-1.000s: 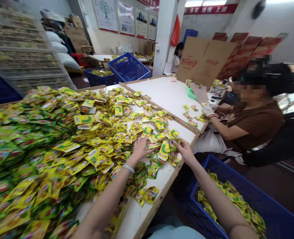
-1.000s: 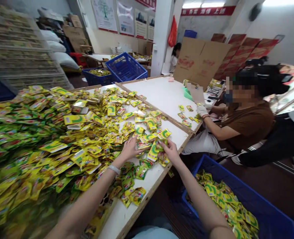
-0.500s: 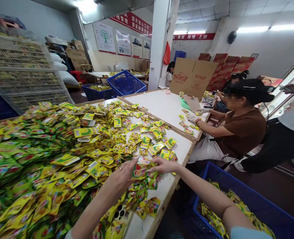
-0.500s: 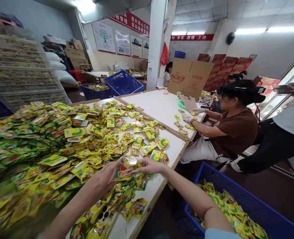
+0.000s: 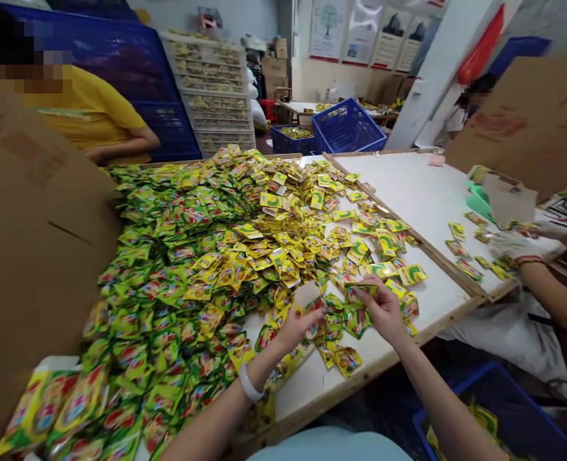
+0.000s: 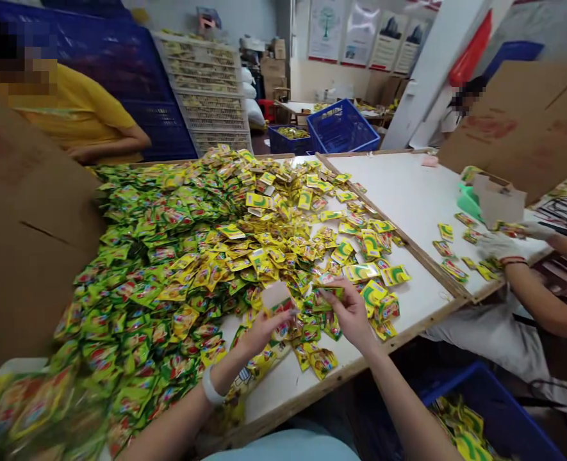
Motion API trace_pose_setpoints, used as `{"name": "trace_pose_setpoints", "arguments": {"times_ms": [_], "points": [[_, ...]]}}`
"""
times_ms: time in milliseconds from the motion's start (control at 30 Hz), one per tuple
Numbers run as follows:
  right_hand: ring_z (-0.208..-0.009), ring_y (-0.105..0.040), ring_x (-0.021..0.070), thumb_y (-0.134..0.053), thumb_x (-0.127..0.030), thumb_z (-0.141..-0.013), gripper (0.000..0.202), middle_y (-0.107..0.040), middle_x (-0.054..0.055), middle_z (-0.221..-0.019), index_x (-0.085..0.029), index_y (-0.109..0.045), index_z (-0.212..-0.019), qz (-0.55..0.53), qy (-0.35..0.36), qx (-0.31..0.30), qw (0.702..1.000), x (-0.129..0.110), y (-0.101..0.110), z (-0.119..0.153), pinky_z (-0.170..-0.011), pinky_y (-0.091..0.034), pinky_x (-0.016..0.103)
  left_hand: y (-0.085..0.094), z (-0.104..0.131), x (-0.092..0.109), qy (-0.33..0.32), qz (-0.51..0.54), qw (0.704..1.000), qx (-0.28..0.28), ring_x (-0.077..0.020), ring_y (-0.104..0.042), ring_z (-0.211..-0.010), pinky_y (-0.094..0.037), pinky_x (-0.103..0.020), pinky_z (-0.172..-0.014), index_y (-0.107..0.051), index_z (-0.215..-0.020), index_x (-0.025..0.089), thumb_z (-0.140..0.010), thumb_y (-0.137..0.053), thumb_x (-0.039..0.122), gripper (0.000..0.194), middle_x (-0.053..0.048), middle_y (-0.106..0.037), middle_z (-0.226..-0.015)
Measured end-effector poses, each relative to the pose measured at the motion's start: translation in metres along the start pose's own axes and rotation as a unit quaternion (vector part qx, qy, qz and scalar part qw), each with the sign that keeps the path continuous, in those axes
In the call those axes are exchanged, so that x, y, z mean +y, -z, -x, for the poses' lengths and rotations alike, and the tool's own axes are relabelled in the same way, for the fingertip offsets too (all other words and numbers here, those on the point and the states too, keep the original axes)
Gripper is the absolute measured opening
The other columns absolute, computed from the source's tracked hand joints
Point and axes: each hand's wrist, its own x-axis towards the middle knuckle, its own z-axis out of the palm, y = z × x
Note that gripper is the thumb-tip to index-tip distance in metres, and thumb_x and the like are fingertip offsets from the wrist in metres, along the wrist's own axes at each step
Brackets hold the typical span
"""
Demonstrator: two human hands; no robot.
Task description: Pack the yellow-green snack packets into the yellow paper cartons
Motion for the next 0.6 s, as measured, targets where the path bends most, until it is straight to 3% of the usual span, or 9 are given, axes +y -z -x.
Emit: {"name": "trace_pose_setpoints", "arguments": {"times_ms": [67, 133, 233, 433, 500, 600], "points": [[-0.071, -0.06, 0.0154, -0.069, -0.034, -0.089, 0.012, -0.063, 0.005, -0.095, -0.023, -0.067, -0.094, 0.061, 0.125, -0.021, 0.99, -0.014, -0.008, -0.012, -0.058, -0.054, 0.029, -0.005, 0.006, 0.009, 0.018, 0.052, 0.998, -0.037, -0.0186, -0.063, -0.067, -0.056, -0.033, -0.069, -0.067, -0.082, 0.015, -0.065, -0.082, 0.043, 0.036, -0.003, -0.068, -0.072], [-0.085, -0.062, 0.0189, -0.064, -0.024, -0.091, 0.006, -0.062, 0.005, -0.094, -0.024, -0.067, -0.097, 0.12, 0.24, -0.065, 0.961, -0.023, -0.019, -0.018, -0.074, -0.055, 0.034, -0.009, 0.011, 0.017, 0.027, 0.077, 0.995, -0.06, -0.0138, -0.057, -0.058, -0.051, -0.028, -0.06, -0.061, -0.074, 0.016, -0.062, -0.083, 0.039, 0.035, 0.001, -0.062, -0.062], [-0.09, -0.061, 0.0189, -0.054, -0.015, -0.095, 0.016, -0.061, 0.006, -0.096, -0.023, -0.065, -0.103, 0.197, 0.318, -0.16, 0.913, -0.028, -0.028, -0.021, -0.076, -0.053, 0.032, -0.009, 0.016, 0.021, 0.032, 0.074, 0.995, -0.064, -0.0115, -0.053, -0.054, -0.047, -0.025, -0.058, -0.06, -0.073, 0.015, -0.065, -0.078, 0.034, 0.027, 0.002, -0.059, -0.059], [-0.081, -0.059, 0.0164, -0.058, -0.016, -0.094, 0.013, -0.06, 0.005, -0.095, -0.02, -0.066, -0.103, 0.371, 0.185, -0.385, 0.825, -0.054, -0.019, -0.021, -0.07, -0.049, 0.026, 0.002, 0.017, 0.016, 0.066, -0.034, 0.993, -0.091, -0.0109, -0.052, -0.054, -0.042, -0.023, -0.054, -0.059, -0.073, 0.015, -0.061, -0.072, 0.022, 0.019, 0.004, -0.059, -0.058], [-0.089, -0.061, 0.0174, -0.059, -0.016, -0.092, 0.018, -0.062, 0.007, -0.102, -0.019, -0.062, -0.11, 0.347, 0.157, -0.408, 0.83, -0.061, -0.013, -0.017, -0.076, -0.049, 0.027, 0.005, 0.02, 0.016, 0.078, -0.043, 0.989, -0.116, -0.0104, -0.051, -0.053, -0.042, -0.023, -0.054, -0.057, -0.071, 0.016, -0.062, -0.07, 0.023, 0.017, 0.004, -0.058, -0.057], [-0.086, -0.061, 0.0167, -0.055, -0.02, -0.096, 0.011, -0.064, 0.006, -0.096, -0.018, -0.062, -0.104, 0.294, 0.131, -0.359, 0.876, -0.053, -0.003, -0.007, -0.075, -0.049, 0.027, 0.005, 0.029, 0.016, 0.117, -0.053, 0.977, -0.172, -0.0098, -0.051, -0.053, -0.044, -0.023, -0.055, -0.056, -0.071, 0.016, -0.065, -0.069, 0.026, 0.018, 0.004, -0.057, -0.058]]}}
